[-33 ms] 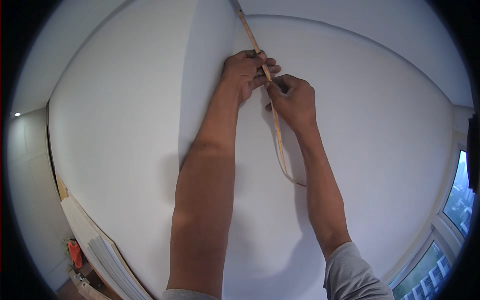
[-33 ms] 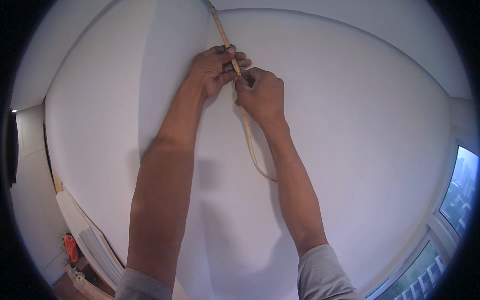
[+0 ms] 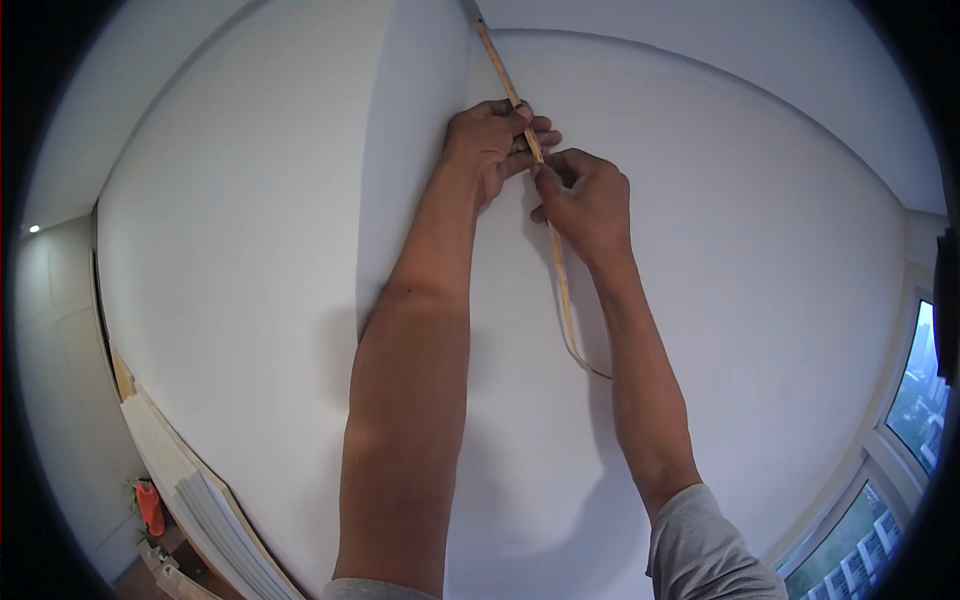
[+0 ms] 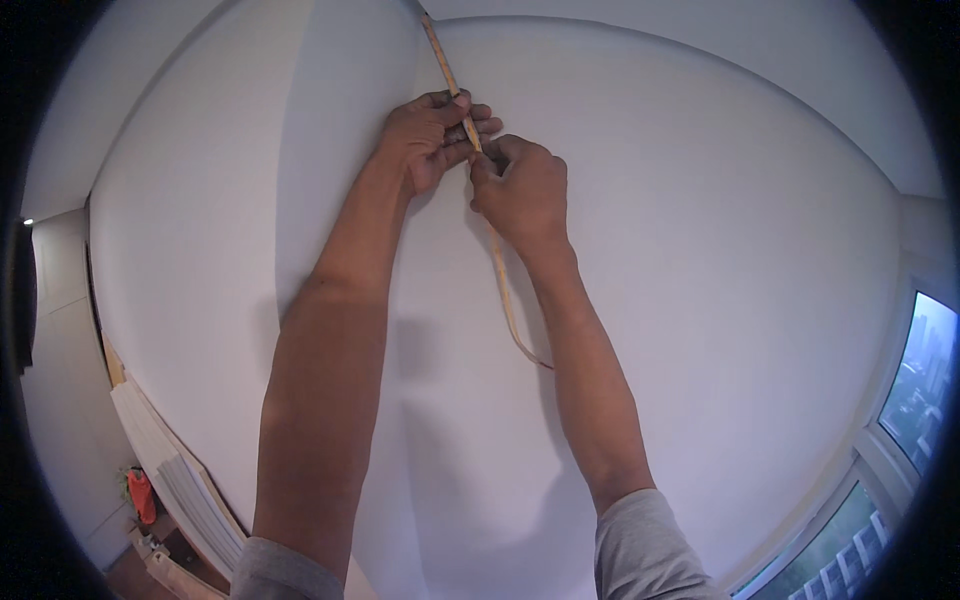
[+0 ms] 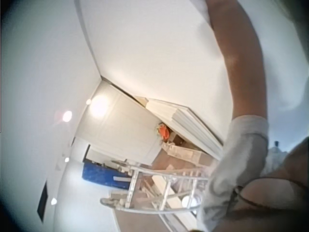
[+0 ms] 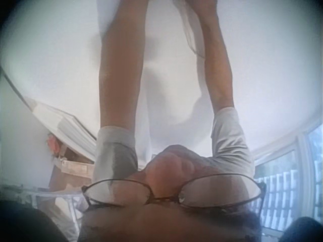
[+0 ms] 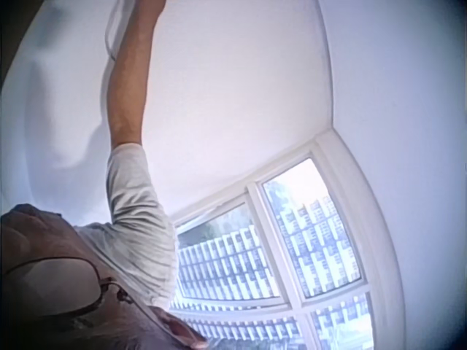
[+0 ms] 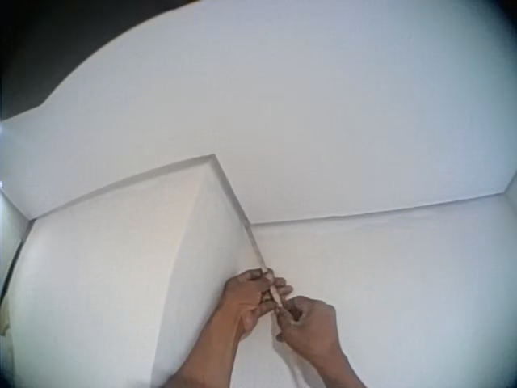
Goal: The recorder is installing an LED strip into a ceiling cove.
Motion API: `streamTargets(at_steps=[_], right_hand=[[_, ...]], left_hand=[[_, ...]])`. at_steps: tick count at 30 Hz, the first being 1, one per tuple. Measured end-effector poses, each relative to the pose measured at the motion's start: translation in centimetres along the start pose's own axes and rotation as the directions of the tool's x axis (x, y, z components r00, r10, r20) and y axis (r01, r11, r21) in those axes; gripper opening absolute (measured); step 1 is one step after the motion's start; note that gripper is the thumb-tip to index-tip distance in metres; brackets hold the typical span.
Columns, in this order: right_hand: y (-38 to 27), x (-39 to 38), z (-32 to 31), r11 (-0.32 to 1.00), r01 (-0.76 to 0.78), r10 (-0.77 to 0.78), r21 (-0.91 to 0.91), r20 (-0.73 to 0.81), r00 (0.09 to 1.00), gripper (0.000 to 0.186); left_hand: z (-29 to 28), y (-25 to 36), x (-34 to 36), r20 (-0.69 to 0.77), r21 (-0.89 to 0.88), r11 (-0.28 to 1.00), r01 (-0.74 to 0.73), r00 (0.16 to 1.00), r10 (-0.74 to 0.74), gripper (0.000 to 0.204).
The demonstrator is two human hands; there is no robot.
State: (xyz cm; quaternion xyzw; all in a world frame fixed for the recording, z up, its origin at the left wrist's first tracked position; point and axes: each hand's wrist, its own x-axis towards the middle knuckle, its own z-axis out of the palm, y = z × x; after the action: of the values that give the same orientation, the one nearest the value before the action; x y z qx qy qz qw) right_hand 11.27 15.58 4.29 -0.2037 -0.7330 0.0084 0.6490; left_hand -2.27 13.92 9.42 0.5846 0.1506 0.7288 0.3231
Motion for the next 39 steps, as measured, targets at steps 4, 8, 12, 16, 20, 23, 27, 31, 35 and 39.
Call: streamTargets(at_steps=[4,8,12,16,20,23,27,31,35,39], right_hand=[[1.4,0.0,1.0,0.97,0.188,-0.207,-0.151,-0.116,0.972,0.018],[2.0,-0.3,1.8,0.901,0.349,-0.4,-0.259,-0.184,0.898,0.009],[2.1,-0.3,2.6,0.823,0.438,-0.529,-0.362,-0.206,0.823,0.006],[2.5,-0.3,2.2,0.742,0.494,-0.61,-0.453,-0.152,0.777,0.009],[1.6,-1.1,2.1,0.907,0.35,-0.4,-0.235,-0.22,0.89,0.009],[1.3,-1.3,3.0,0.969,0.244,-0.244,-0.031,-0.252,0.936,0.01],[1.8,-0.8,3.4,0.904,0.363,-0.42,-0.225,-0.316,0.851,0.008],[2.5,-0.4,3.1,0.772,0.486,-0.604,-0.409,-0.236,0.761,0.011],[2.2,-0.6,3.2,0.748,0.513,-0.629,-0.422,-0.203,0.75,0.019],[2.8,-0.3,2.6,0.725,0.519,-0.64,-0.452,-0.164,0.751,0.015]], left_hand=[[0.3,0.0,0.0,-0.012,0.017,1.0,0.0,1.0,0.0,0.026],[0.6,0.0,-0.3,-0.01,0.014,1.0,-0.026,1.0,0.026,0.025],[0.4,0.0,-0.4,-0.01,0.02,0.998,-0.058,0.998,0.058,0.021],[0.9,-0.1,-0.6,-0.041,0.039,0.998,-0.052,0.998,0.053,0.019],[0.4,0.0,-0.3,-0.037,0.022,0.999,-0.046,0.998,0.046,0.017],[0.0,-0.1,-0.2,-0.027,0.019,0.998,-0.054,0.998,0.054,0.017],[0.1,0.1,-0.2,-0.021,0.017,0.998,-0.057,0.998,0.058,0.016],[0.4,0.0,-0.2,-0.031,0.042,0.996,-0.076,0.997,0.077,0.015],[0.1,0.0,0.2,-0.059,0.034,0.998,-0.054,0.997,0.056,0.011],[0.4,0.0,0.3,-0.072,0.012,0.999,-0.052,0.996,0.053,0.006]])
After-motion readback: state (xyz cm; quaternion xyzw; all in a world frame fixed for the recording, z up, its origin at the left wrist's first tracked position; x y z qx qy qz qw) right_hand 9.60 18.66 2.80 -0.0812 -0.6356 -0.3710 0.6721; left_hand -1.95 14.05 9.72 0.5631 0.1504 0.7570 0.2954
